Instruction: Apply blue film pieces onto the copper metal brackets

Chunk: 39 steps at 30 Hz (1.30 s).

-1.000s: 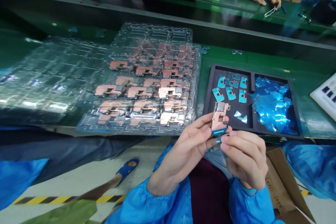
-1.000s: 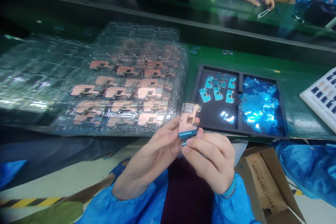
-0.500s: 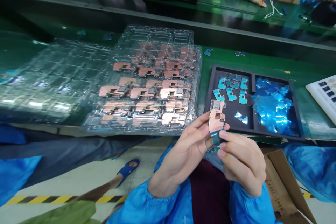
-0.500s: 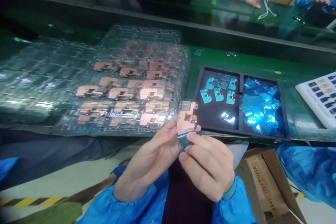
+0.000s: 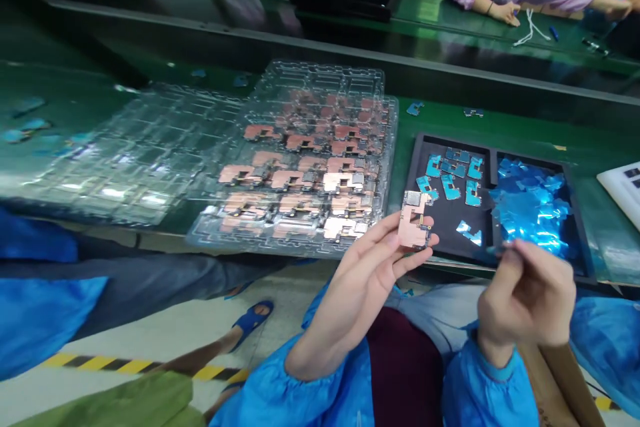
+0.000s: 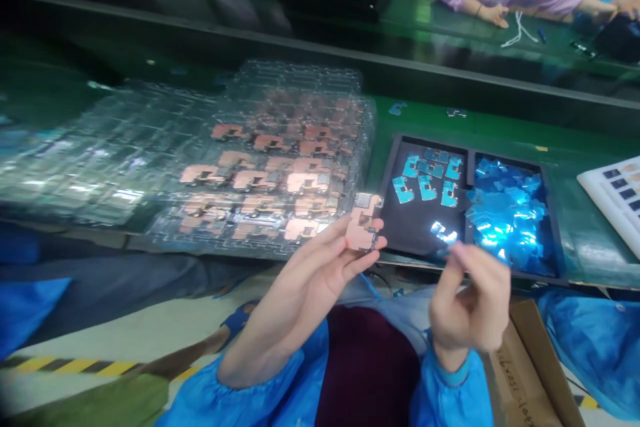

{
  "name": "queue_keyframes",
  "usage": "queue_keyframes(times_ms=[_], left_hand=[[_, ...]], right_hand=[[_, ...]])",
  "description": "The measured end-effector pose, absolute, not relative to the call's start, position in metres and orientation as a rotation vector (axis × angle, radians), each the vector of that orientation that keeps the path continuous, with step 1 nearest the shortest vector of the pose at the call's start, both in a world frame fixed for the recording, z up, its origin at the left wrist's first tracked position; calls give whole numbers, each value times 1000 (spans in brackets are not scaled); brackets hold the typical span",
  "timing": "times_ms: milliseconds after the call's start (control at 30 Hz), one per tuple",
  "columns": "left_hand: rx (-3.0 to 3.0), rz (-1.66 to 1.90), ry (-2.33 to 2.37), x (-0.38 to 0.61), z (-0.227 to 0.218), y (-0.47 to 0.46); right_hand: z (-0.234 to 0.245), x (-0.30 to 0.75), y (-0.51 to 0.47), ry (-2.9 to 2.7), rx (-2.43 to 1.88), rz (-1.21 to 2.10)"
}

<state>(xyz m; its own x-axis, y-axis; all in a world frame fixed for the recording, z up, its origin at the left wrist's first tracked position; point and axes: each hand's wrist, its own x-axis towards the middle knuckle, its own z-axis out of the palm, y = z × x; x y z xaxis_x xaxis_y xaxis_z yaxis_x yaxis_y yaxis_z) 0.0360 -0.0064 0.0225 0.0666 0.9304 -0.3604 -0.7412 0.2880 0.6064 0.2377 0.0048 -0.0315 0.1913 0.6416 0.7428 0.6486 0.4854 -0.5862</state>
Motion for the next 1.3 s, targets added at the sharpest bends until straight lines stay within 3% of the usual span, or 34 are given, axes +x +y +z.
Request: queue_keyframes(times_ms=[67, 167, 333, 467, 533, 1000, 1133, 1300], left_hand=[[331, 1331, 847, 33, 25, -7], [401, 1381, 956, 27, 25, -9], [492, 1479, 1070, 19, 19, -12], [542, 1461, 1089, 23, 13, -11], [585, 1444, 1097, 27, 11, -11], [685, 1418, 1179, 44, 10, -23], [963, 1531, 1295, 2, 16, -24], [1294, 1625, 1823, -89, 26, -25]], right_hand=[[-41, 247, 36, -1340, -1385, -136], [-57, 261, 73, -1537, -1580, 6], [-51, 237, 66, -1628, -1429, 27], [-25, 185, 31, -1640, -1025, 625], [-21, 167, 23, -1658, -960, 759], [-44, 160, 15, -1493, -936, 346], [-44, 166, 2, -1505, -897, 583], [-49, 186, 1, -1445, -1050, 827]])
